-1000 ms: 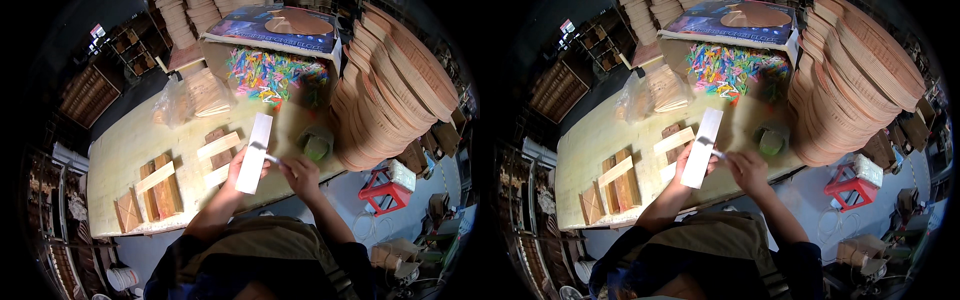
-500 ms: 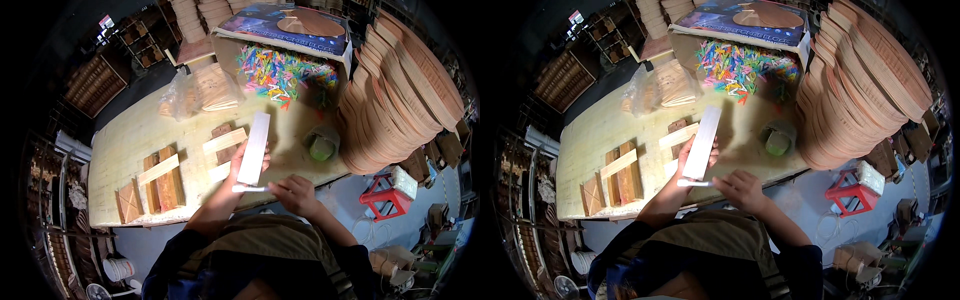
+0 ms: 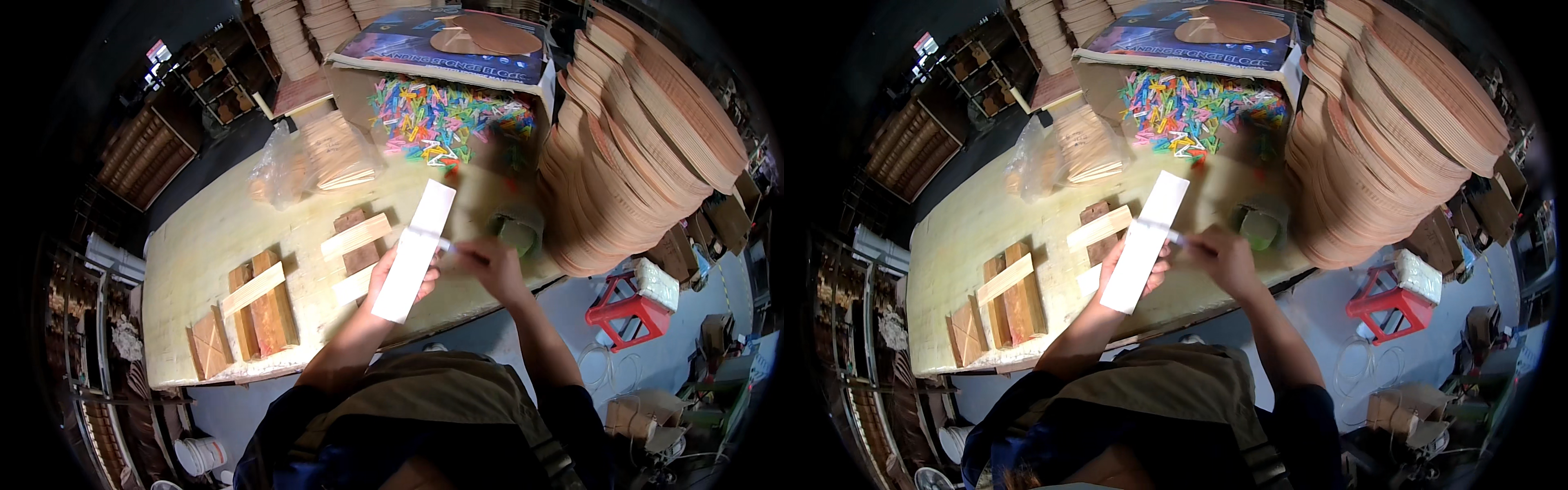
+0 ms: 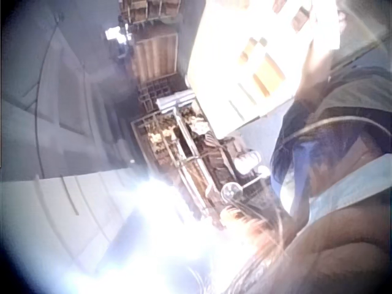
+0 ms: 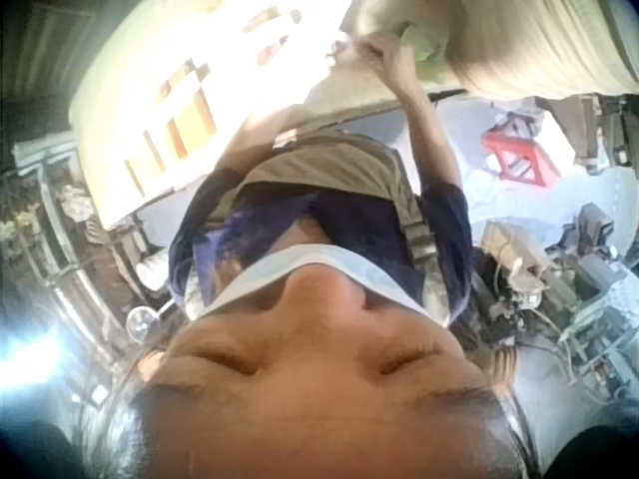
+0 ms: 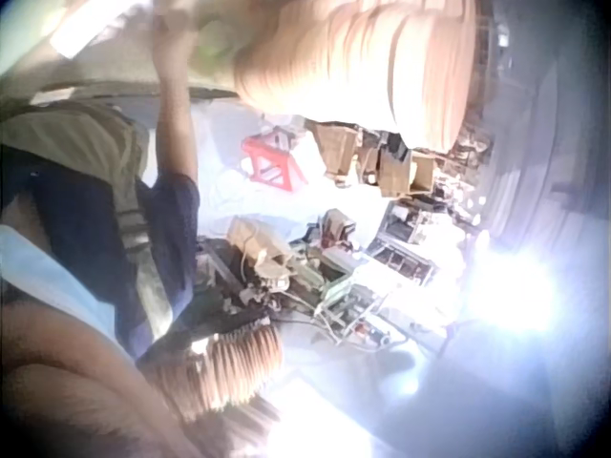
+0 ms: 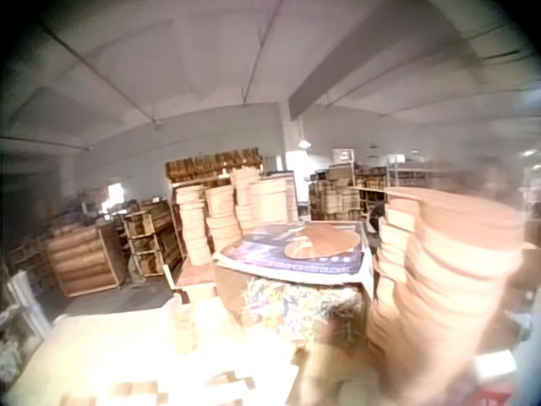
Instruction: The person assembles small wooden frames by arranging thin wooden sticks between two larger blocks on a workbench. They then apply a white substance to the sticks using a brush and place a circular wooden piece on top of the assembly.
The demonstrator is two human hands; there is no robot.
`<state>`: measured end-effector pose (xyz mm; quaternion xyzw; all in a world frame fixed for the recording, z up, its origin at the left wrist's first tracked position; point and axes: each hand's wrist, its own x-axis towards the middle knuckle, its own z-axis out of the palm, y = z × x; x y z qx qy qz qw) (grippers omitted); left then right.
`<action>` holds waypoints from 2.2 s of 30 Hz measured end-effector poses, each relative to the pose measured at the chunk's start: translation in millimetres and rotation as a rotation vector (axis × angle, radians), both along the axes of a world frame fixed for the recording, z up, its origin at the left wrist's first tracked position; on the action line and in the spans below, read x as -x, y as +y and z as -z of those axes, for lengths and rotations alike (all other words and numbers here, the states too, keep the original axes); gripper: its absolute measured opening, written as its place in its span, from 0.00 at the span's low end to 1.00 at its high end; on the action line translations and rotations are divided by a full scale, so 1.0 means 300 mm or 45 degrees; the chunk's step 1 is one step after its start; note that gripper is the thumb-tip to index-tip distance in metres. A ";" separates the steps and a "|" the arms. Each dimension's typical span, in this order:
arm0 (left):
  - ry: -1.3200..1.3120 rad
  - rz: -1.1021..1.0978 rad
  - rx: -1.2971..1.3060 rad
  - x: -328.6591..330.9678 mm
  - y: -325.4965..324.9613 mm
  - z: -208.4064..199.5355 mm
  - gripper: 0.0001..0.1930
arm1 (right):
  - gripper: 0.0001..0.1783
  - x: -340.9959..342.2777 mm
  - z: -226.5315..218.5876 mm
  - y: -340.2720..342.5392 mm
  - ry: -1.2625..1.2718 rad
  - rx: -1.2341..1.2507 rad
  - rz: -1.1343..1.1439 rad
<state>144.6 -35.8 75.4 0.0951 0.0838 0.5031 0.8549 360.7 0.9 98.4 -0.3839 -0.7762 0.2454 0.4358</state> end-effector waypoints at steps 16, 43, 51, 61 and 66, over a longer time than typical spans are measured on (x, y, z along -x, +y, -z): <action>-0.133 0.064 -0.034 0.039 0.011 0.024 0.33 | 0.09 0.005 -0.017 -0.012 0.002 -0.257 0.175; -0.097 -0.185 -0.020 0.130 0.025 0.030 0.34 | 0.17 0.049 0.016 -0.180 -0.025 -0.512 -0.450; 0.003 0.005 -0.074 0.099 0.000 0.025 0.33 | 0.11 -0.005 0.017 -0.004 -0.002 0.407 -0.287; 0.220 -0.023 -0.036 0.098 -0.064 -0.011 0.31 | 0.09 -0.036 -0.041 0.021 0.025 0.248 -0.272; 0.146 0.124 -0.187 0.113 -0.081 -0.004 0.29 | 0.10 -0.045 -0.064 0.114 0.161 0.181 0.326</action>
